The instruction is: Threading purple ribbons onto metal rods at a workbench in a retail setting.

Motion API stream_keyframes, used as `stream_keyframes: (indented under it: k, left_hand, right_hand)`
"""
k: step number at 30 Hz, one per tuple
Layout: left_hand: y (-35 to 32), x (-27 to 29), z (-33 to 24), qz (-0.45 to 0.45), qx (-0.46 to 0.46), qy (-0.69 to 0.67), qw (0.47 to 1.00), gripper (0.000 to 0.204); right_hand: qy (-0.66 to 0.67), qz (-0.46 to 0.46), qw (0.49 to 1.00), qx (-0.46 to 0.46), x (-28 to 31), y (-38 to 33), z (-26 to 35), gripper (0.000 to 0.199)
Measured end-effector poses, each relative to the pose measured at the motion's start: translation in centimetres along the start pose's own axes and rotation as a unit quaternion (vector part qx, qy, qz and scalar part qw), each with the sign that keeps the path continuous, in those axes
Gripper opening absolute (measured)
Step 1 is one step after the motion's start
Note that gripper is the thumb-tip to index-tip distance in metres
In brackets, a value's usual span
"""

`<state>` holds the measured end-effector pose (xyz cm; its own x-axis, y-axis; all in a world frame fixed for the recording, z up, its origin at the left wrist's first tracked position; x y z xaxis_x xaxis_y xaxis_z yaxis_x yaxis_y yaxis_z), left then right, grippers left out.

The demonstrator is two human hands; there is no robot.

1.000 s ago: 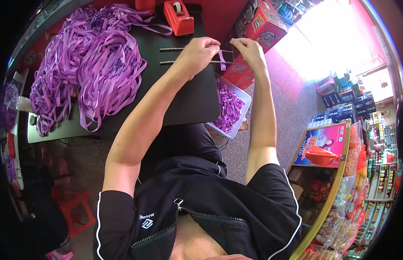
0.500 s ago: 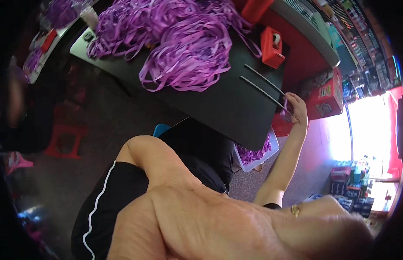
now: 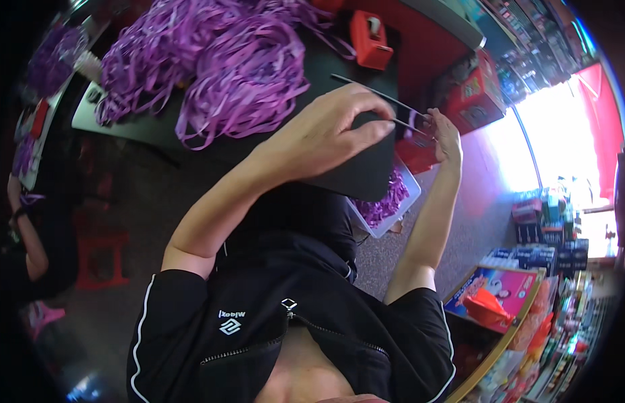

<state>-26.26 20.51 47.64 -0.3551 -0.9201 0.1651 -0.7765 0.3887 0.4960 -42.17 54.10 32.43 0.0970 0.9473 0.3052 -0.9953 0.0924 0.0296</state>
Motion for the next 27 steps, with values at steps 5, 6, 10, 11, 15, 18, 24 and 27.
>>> stream_keyframes:
  k: [5,6,10,11,15,18,24,27]
  left_hand:
    - [0.7,-1.9,8.2,0.005,0.014,0.390,0.921,0.047]
    - [0.4,-2.3,9.1,0.010,0.033,0.435,0.900,0.050]
    - [-0.2,-3.2,11.3,0.076,0.114,0.489,0.861,0.062]
    - [-0.3,-3.2,11.5,0.085,0.122,0.485,0.862,0.063]
    - [-0.4,-3.2,11.6,0.099,0.140,0.498,0.850,0.063]
    - [-0.5,-3.3,11.6,0.096,0.138,0.497,0.852,0.064]
    - [-0.5,-3.3,11.7,0.095,0.138,0.474,0.865,0.064]
    - [-0.7,-2.8,11.9,0.088,0.135,0.483,0.860,0.064]
  right_hand:
    - [-0.091,0.082,0.984,-0.131,-1.7,-3.8,0.3,0.040]
    - [-0.069,0.099,0.985,-0.122,-2.9,-4.4,1.0,0.035]
    - [-0.019,0.166,0.980,-0.109,-4.0,-4.4,1.5,0.020]
    - [-0.005,0.174,0.978,-0.111,-4.0,-4.1,1.2,0.018]
    - [0.016,0.180,0.976,-0.122,-3.3,-3.6,0.2,0.016]
    - [0.002,0.192,0.975,-0.109,-2.8,-3.3,0.2,0.018]
    - [-0.182,0.078,0.979,-0.046,-0.1,-2.6,3.2,0.033]
    - [-0.198,0.025,0.978,0.058,-1.2,-2.6,5.8,0.037]
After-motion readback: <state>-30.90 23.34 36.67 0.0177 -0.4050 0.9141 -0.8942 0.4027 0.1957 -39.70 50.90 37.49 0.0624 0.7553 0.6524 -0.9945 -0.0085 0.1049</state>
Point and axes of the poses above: each hand's wrist, its own y-axis towards the middle knuckle, its own x-axis out of the back of the hand, z = x × y, the point moved 6 cm from there along y, towards the middle knuckle, and after that the axes turned 13 degrees about -y, right-handed, at the moved point
